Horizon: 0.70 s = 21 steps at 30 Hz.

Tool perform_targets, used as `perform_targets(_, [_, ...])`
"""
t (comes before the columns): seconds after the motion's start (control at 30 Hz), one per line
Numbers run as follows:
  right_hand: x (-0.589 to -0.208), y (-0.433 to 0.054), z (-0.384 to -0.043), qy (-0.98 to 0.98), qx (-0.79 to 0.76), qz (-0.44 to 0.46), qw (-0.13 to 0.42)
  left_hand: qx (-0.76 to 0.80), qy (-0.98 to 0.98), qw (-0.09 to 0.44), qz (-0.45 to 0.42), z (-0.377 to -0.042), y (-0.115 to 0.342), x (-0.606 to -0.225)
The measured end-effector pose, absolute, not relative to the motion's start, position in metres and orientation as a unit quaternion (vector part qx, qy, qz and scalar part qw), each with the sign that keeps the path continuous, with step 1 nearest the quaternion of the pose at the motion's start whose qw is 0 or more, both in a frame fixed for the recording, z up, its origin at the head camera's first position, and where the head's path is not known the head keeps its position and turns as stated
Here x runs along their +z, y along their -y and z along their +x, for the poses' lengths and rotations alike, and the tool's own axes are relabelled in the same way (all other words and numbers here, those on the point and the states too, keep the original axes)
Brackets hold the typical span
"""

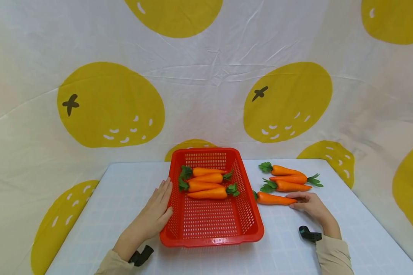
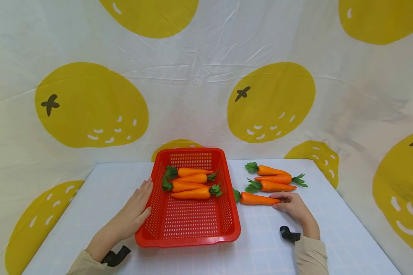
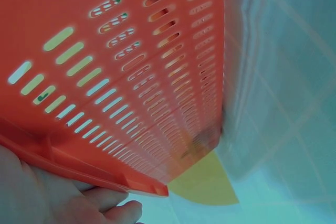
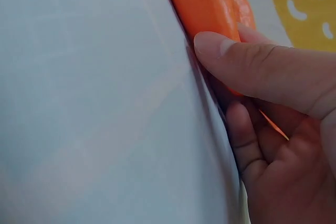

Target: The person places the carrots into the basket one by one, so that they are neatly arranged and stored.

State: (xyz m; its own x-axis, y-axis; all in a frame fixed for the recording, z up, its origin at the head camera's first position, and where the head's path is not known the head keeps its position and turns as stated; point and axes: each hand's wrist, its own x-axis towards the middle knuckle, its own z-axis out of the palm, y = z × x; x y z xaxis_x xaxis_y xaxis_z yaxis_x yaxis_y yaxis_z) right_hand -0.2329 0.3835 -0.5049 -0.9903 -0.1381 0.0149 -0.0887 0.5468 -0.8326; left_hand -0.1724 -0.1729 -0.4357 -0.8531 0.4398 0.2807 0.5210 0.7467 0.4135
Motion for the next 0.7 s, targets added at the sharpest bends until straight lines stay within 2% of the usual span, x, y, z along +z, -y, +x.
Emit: perform_targets(0.7, [-0.5034, -0.3834, -0.227, -0.897, -0.437, -0.063, -0.002, -0.245, 0.932, 0.079, -0.255, -0.1722, 0.1736, -0.4354])
